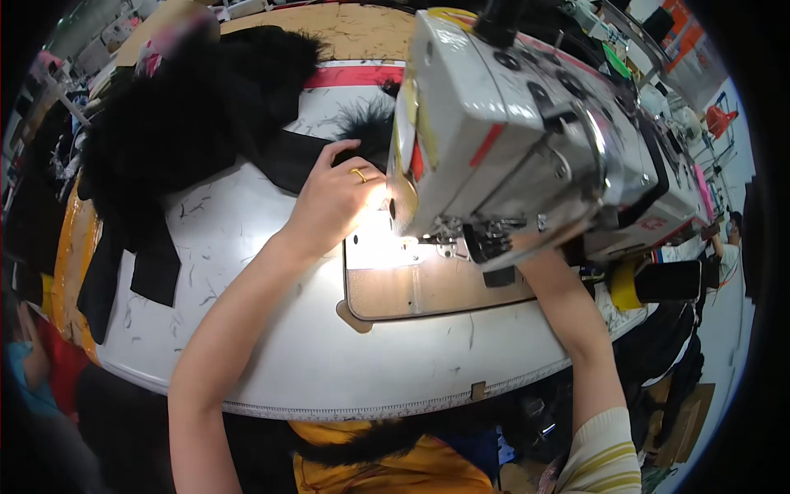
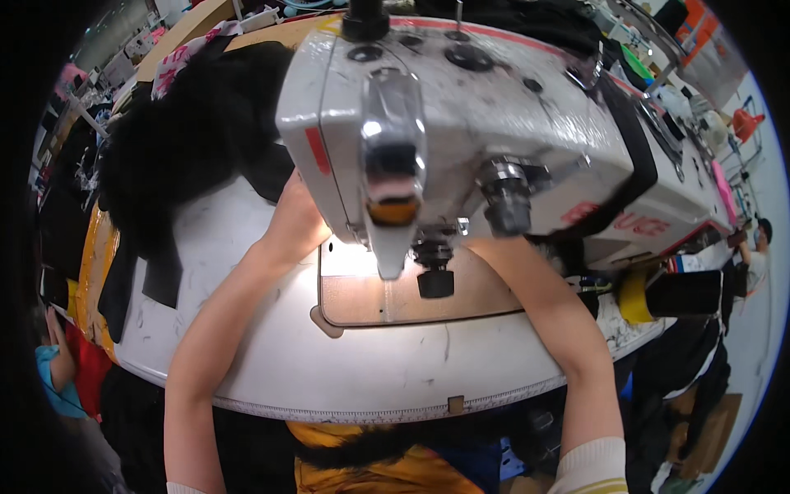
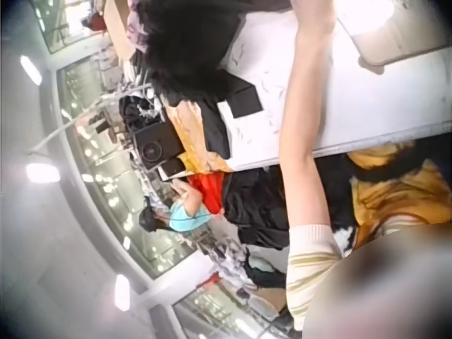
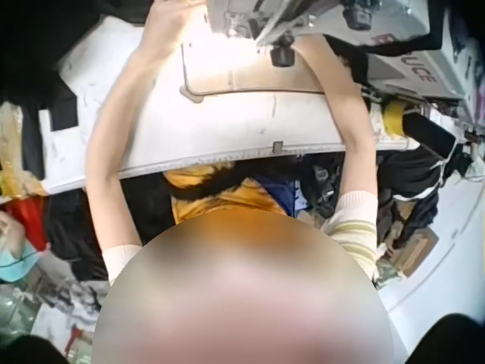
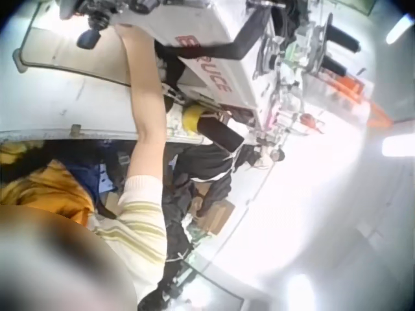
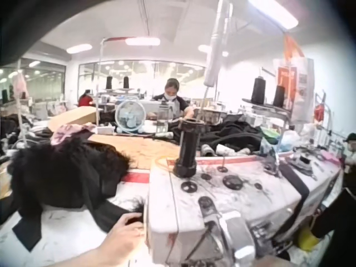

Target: Sewing black faux fur trim onto black fabric using a sewing machine.

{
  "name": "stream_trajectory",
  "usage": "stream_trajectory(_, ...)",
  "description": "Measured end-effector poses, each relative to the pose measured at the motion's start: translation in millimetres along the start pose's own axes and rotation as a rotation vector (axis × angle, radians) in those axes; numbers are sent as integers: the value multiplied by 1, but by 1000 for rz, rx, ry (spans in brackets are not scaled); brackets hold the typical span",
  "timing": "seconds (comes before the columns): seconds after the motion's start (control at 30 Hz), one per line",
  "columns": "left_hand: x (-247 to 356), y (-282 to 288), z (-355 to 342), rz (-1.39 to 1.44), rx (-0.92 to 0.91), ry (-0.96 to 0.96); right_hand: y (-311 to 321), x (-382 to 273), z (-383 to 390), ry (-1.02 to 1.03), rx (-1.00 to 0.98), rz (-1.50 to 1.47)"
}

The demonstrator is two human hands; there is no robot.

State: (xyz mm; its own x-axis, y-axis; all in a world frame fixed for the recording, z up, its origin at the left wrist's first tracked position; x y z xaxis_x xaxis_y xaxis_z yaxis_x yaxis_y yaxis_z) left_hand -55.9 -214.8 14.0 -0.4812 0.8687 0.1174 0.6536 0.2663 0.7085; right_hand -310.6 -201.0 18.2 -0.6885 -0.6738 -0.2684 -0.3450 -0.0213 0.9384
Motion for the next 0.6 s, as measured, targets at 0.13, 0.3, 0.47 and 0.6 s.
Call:
stream_trajectory(0.13,9,5,3,-18,-60,-28,-15,-4,-3,-20,81,175)
stream_trajectory(0.3,44,27,18,-19,-61,-116,-26,-46,31,33,128,371)
stream_trajectory(0.47,74,35,33,-86,-133,-94,-8,-74,43,100,-1,509)
stream_trajectory(0.6,79,30,28,-261,-83,-179,0,-88,44,407,272,466)
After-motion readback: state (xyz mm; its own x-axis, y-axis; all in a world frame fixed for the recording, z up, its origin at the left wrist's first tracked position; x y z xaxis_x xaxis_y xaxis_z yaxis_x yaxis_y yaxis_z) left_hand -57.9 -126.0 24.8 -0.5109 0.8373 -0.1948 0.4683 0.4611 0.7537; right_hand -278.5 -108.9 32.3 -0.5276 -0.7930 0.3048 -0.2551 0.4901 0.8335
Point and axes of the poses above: each hand's wrist, its own z-axis away from the middle knuckle, its own y-axis out of the back of the hand, x = y × z, the point moved 2 cm from there along -z, towards the middle knuckle, and after that the axes turned 4 degrees about -y, right-handed, at the moved point
